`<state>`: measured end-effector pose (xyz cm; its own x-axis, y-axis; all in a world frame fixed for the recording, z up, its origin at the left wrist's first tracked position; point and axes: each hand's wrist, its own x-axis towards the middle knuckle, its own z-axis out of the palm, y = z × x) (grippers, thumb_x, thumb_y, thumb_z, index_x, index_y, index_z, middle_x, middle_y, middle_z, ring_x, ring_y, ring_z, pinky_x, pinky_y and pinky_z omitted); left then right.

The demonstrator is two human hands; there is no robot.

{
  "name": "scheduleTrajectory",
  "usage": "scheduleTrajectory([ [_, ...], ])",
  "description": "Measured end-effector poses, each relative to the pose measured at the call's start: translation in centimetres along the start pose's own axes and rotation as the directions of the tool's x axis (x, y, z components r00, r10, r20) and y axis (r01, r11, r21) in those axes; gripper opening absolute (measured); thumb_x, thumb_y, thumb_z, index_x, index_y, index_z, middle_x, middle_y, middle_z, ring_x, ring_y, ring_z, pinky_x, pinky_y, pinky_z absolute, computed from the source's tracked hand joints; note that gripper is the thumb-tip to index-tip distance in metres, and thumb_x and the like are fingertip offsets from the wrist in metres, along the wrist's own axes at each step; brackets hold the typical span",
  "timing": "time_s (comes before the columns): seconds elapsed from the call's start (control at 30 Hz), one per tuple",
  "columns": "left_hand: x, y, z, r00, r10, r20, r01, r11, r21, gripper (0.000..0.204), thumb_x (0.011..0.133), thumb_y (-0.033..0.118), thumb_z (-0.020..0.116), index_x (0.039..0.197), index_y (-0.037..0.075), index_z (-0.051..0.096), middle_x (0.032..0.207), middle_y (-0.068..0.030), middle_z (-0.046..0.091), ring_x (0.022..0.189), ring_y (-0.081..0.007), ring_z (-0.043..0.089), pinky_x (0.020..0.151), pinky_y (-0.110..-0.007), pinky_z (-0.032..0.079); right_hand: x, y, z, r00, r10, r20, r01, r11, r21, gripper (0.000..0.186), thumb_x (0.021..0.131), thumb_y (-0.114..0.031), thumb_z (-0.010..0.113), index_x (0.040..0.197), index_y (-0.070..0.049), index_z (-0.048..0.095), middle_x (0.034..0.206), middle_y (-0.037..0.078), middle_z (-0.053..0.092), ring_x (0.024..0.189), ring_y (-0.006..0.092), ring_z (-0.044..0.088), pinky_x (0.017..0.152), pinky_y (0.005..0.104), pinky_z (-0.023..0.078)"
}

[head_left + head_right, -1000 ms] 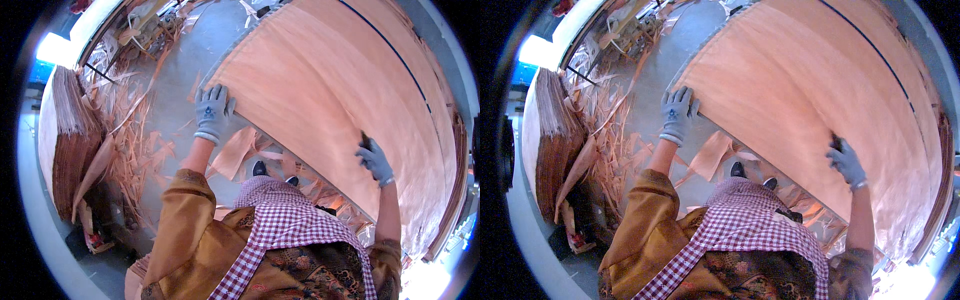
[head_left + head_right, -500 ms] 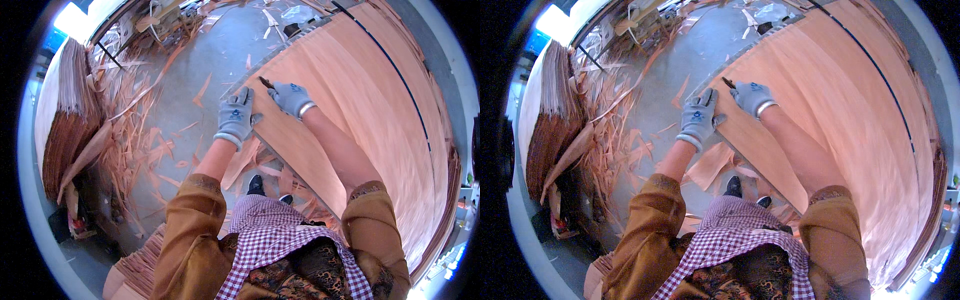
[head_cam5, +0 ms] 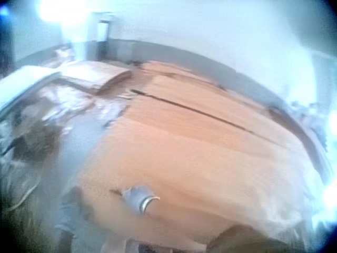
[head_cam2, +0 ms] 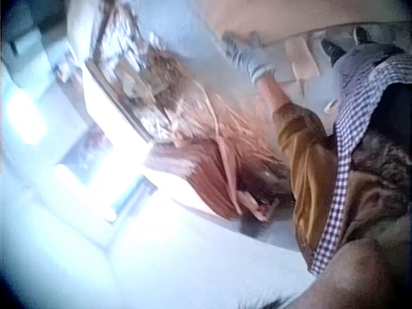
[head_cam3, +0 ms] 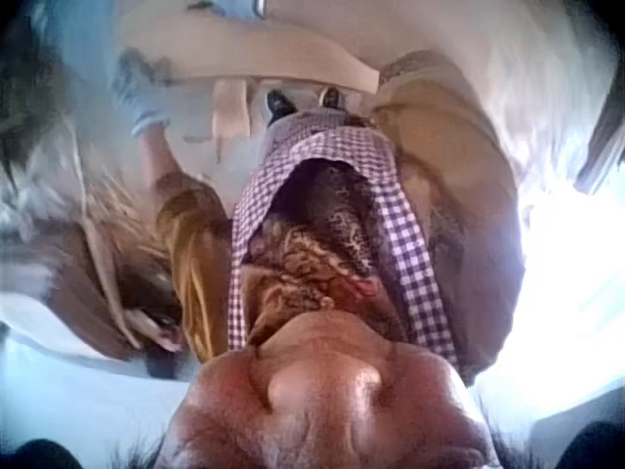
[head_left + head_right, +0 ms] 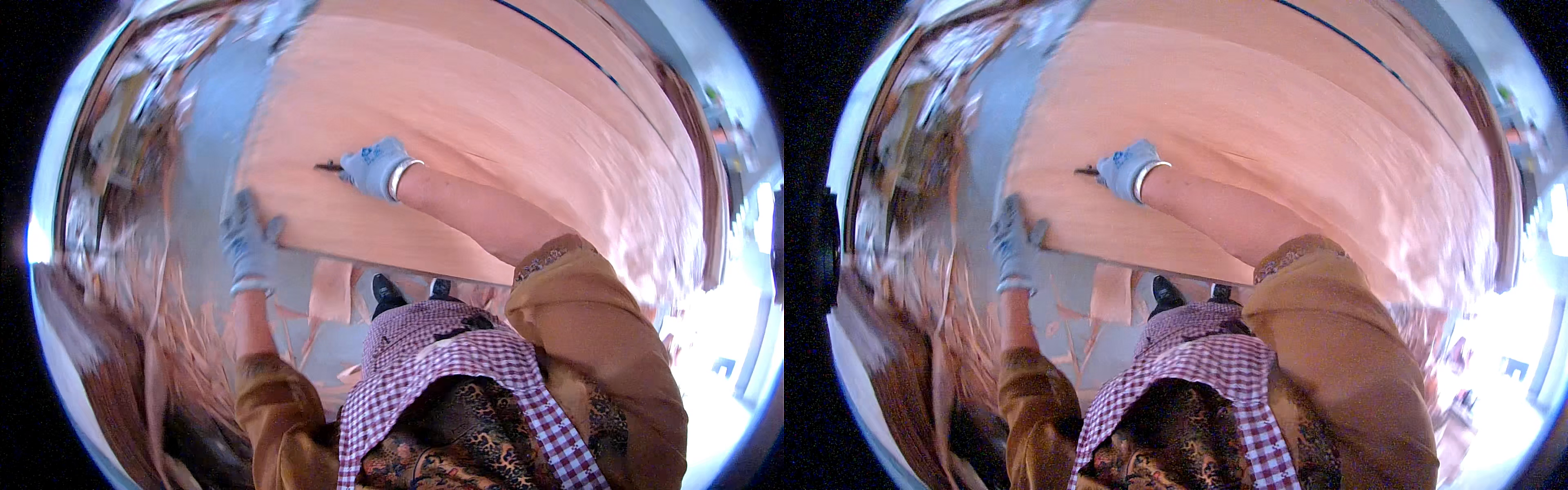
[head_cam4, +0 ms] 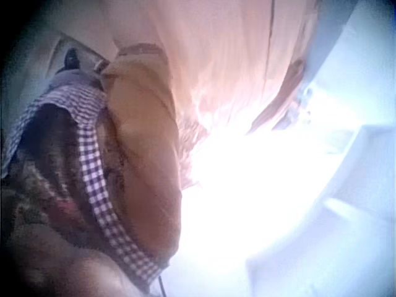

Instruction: The person sorts and trims thin wood veneer sheets in a warehouse environment. The person handles the sheets by hand, uses a utility knife to cut along markings, and measures dimensions with a metal ruler.

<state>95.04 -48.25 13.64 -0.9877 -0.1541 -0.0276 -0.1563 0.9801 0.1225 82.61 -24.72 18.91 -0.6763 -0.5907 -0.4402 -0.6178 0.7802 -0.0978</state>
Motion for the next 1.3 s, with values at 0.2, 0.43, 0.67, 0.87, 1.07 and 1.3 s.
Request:
scheduleTrajectory([
  [0.2,0.4,-2.5,-0.5,0.997,0.077,-0.02,-0.074,0.987,0.143,0.068,0.082,0.038,0.057,0.135,0.0,0.036,0.137,-0.0197,0.038,0.128,-0.0321,0.035,0.106,-0.038,0.026,-15.6,13.1,4.5,0.968,0.247,0.05,-0.25,0.967,0.047,0.022,0.089,-0.032,0.048,0.101,-0.017,0.059,0.088,0.004,0.067,0.081,0.0239,0.065,0.068,0.0384,0.045],
  [0.43,1.0,12.7,1.3,0.835,0.497,-0.238,-0.51,0.86,0.006,0.06,0.08,0.028,0.06,0.129,-0.001,0.042,0.134,-0.0212,0.041,0.124,-0.0327,0.038,0.102,-0.04,0.032,-20.6,14.3,5.9,0.954,0.297,0.026,-0.298,0.951,0.082,0.018,0.087,-0.027,0.05,0.099,-0.016,0.059,0.087,0.002,0.067,0.08,0.0222,0.065,0.073,0.0386,0.043],
  [0.67,-4.6,32.9,0.1,0.865,0.483,0.137,-0.484,0.874,-0.028,0.07,0.073,0.029,0.068,0.129,-0.003,0.041,0.135,-0.0225,0.039,0.125,-0.0373,0.035,0.104,-0.04,0.03,-32.2,24.7,8.8,0.959,0.269,0.091,-0.271,0.962,0.014,0.019,0.083,-0.024,0.056,0.1,-0.019,0.063,0.09,0.002,0.067,0.087,0.0196,0.064,0.075,0.0373,0.042],
  [0.87,-3.5,29.7,2.2,0.888,0.423,0.179,-0.438,0.898,0.051,0.071,0.073,0.025,0.069,0.131,-0.003,0.039,0.141,-0.0184,0.032,0.128,-0.0346,0.033,0.107,-0.038,0.027,-48.5,39.6,14.8,0.898,0.421,0.132,-0.426,0.905,0.012,0.021,0.085,-0.029,0.053,0.103,-0.024,0.063,0.102,-0.001,0.066,0.094,0.0175,0.062,0.079,0.0387,0.039],
  [1.07,-4.1,41.9,2.6,0.873,0.474,0.114,-0.476,0.781,0.404,0.055,0.08,0.02,0.06,0.127,-0.003,0.044,0.136,-0.0219,0.037,0.126,-0.0347,0.036,0.105,-0.041,0.031,-53.9,43.1,17.5,0.902,0.43,0.039,-0.431,0.901,0.045,0.022,0.083,-0.028,0.056,0.102,-0.024,0.065,0.095,-0.001,0.068,0.091,0.0176,0.063,0.08,0.0374,0.037],
  [1.3,-17.4,78.2,4.0,0.736,0.664,0.134,-0.674,0.737,0.05,0.065,0.077,0.037,0.063,0.124,-0.004,0.045,0.129,-0.0232,0.044,0.116,-0.0367,0.044,0.095,-0.042,0.039,-58.5,47.1,19.2,0.893,0.451,0.001,-0.447,0.885,0.129,0.02,0.076,-0.026,0.064,0.095,-0.023,0.069,0.092,-0.002,0.068,0.089,0.0184,0.062,0.076,0.0367,0.038],
])
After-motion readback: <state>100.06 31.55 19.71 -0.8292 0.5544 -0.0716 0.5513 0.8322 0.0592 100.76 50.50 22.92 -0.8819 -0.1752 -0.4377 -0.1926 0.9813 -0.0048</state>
